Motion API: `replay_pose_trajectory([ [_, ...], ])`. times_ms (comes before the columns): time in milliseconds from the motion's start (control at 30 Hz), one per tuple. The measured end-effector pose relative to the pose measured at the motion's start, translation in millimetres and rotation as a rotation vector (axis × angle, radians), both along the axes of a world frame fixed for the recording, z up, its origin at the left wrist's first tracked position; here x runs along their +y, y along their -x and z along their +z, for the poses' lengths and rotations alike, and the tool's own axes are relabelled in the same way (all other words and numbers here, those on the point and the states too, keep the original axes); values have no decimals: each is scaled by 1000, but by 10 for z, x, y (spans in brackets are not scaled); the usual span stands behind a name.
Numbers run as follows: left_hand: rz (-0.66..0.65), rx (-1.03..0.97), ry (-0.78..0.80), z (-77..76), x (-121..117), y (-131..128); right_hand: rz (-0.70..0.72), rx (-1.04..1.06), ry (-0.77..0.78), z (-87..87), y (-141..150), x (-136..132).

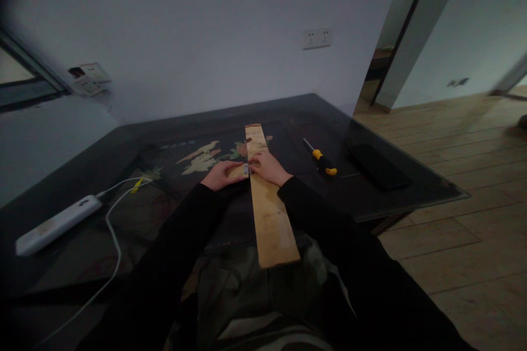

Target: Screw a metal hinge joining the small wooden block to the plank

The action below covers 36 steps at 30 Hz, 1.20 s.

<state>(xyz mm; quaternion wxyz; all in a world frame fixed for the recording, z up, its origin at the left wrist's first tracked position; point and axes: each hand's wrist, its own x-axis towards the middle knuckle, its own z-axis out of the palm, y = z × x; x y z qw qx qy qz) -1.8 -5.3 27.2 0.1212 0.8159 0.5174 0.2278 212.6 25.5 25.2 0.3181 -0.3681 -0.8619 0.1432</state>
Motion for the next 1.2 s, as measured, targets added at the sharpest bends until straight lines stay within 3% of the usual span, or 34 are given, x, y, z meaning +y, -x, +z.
replay_pose_trajectory([
  [233,-1,8,-23,-7,1,-1,-20,5,-6,14,13,-11],
  [400,-14,39,-39,-6,7,8,-89,-76,-49,145,97,21],
  [533,4,55,-56,-5,2,18,9,-315,-181,293,197,118],
  [667,-25,58,-52,11,-3,19,127,-495,-224,330,272,252],
  [900,3,45,-43,57,-33,-1,184,-573,-379,298,252,297],
  [1200,-61,-16,-44,14,1,36,175,-602,-401,374,288,165],
])
